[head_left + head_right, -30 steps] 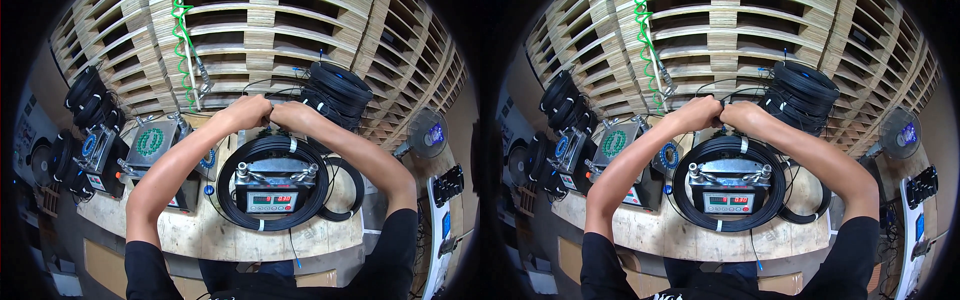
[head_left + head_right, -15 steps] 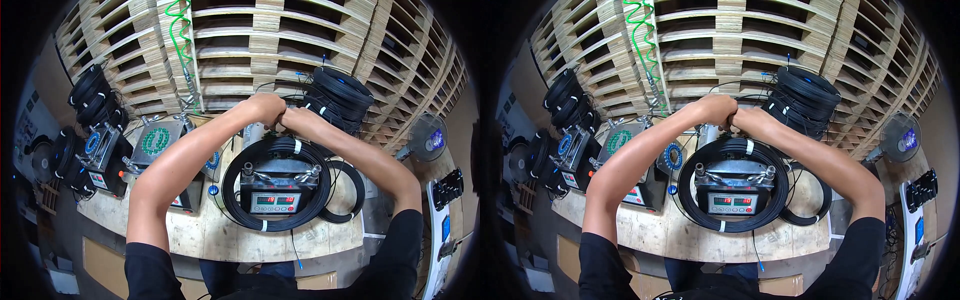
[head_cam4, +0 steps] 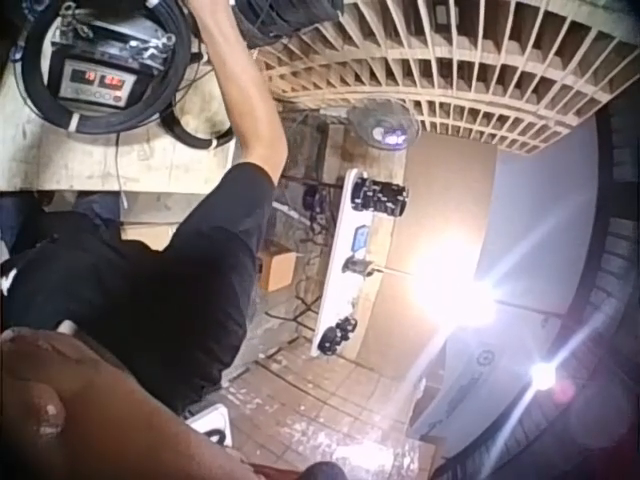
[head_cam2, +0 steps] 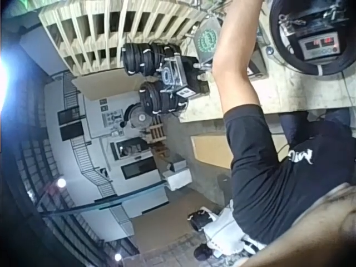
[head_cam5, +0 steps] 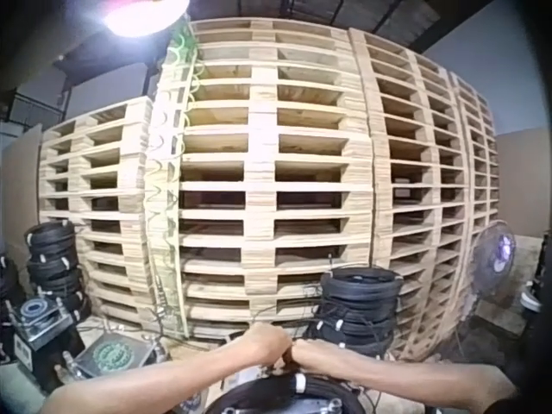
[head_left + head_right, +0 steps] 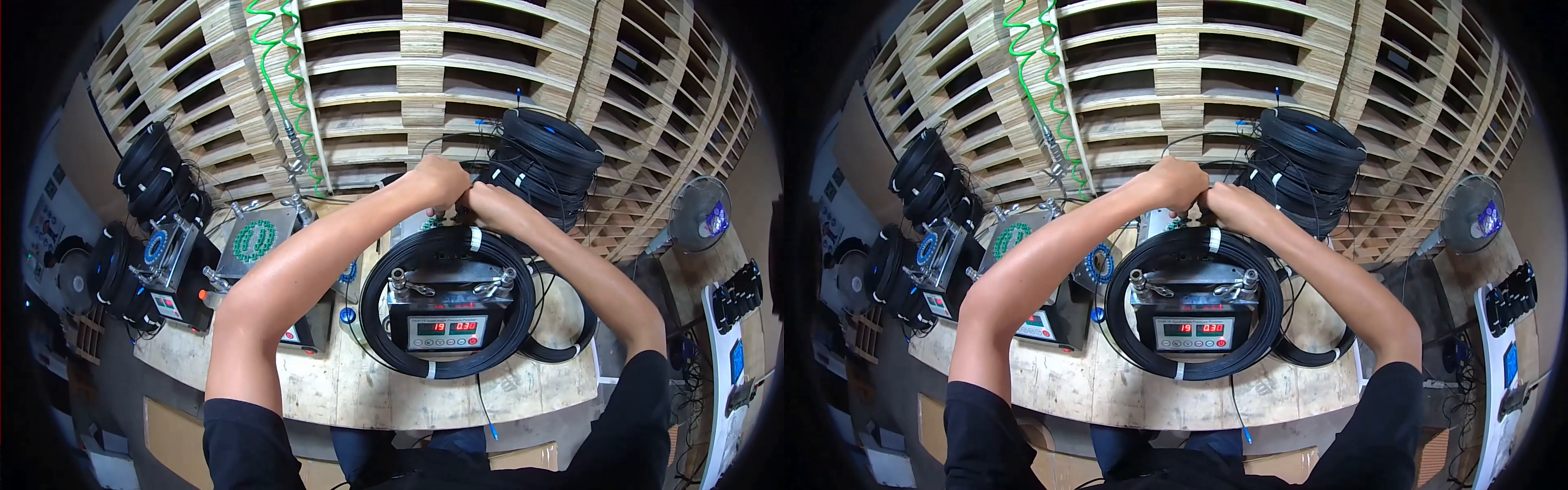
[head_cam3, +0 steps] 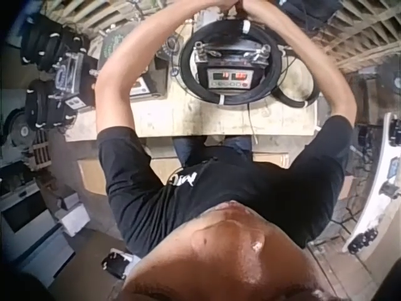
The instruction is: Polishing the tips of fiber optic cables using a specialized high-speed polishing machine.
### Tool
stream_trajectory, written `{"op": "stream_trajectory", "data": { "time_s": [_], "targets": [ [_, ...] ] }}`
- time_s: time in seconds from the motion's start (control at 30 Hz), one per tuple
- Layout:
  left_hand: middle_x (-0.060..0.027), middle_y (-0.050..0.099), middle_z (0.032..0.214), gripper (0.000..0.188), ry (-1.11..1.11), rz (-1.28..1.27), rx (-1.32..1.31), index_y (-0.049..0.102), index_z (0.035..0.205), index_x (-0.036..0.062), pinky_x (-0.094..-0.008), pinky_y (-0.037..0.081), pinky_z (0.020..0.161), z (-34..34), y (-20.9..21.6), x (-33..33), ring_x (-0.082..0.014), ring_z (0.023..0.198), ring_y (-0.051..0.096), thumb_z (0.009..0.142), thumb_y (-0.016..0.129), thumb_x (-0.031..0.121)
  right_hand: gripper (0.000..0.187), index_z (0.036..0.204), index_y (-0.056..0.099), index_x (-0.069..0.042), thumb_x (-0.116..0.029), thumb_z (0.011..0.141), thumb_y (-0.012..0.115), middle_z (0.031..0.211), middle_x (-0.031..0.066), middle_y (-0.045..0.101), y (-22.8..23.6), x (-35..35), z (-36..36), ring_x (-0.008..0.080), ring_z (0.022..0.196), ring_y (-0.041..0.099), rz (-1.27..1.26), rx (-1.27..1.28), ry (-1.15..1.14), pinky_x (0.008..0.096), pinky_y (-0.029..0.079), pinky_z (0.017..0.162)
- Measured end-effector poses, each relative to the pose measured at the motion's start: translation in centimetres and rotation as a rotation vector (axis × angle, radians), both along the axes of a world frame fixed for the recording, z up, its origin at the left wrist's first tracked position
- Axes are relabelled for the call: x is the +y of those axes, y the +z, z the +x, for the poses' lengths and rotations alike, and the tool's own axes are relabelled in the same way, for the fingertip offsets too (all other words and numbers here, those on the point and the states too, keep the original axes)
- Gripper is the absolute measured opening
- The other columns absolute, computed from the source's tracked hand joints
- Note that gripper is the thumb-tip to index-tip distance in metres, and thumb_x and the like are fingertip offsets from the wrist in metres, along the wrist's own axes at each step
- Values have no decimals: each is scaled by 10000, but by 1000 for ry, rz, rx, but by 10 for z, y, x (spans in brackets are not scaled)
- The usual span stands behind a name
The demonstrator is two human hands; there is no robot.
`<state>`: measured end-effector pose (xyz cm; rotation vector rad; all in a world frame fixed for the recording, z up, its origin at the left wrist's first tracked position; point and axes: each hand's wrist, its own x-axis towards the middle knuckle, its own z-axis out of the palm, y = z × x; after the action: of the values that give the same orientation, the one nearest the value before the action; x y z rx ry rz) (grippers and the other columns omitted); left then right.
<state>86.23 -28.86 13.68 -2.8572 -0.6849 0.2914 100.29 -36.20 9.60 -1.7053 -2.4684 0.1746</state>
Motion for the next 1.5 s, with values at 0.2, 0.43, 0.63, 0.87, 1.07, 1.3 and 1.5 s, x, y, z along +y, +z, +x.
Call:
{"op": "stream_trajectory", "data": {
  "time_s": [0.2,0.43,0.63,0.87,1.07,1.3,1.5],
  "targets": [
    [-139,741,806,189,4,33,23,770,799,52,-420,572,686,-5,-1,-1,-299,814,736,627,824,109,244,1054,723,-57,-77,814,683,959,258,690,-2,-9,9,432,953,666,15,111,-81,499,555,803],
    [-145,746,870,188,-29,99,-97,759,850,69,-438,578,710,-2,-20,-3,-317,845,736,671,788,118,266,1055,719,-44,-83,792,706,968,255,689,-21,5,21,435,963,663,78,72,-103,488,565,811],
    [-134,739,882,163,-48,97,-102,759,889,102,-452,579,717,-3,-30,-4,-333,858,731,728,747,84,277,1059,718,-34,-97,789,722,975,259,691,-10,3,17,430,933,672,33,105,-86,480,571,790],
    [-161,731,960,204,-401,-20,-958,695,1072,12,-407,577,788,-60,-17,1,-299,853,726,893,676,107,179,968,703,46,-116,894,686,812,182,682,20,-67,29,262,750,676,801,450,60,331,536,724],
    [-170,724,895,249,277,-396,-1322,662,1114,-37,-351,559,734,-123,-97,38,-233,782,713,978,622,168,604,899,700,35,-507,1038,474,672,52,624,-38,-97,79,77,513,542,155,1072,-617,212,396,458],
    [-114,674,752,333,332,-577,-1134,637,1164,-49,-309,492,552,-126,-100,26,-144,592,626,955,670,208,438,1296,593,-25,-377,1049,511,854,41,650,-34,-48,71,81,643,563,89,1213,-327,193,434,554],
    [-51,651,850,413,391,-1131,-1409,566,1310,-17,-246,531,651,-163,-52,17,-119,670,629,1056,527,306,384,1382,508,6,-142,1028,518,979,98,659,-41,-51,61,123,734,597,19,1723,-249,210,475,645]
  ]
}}
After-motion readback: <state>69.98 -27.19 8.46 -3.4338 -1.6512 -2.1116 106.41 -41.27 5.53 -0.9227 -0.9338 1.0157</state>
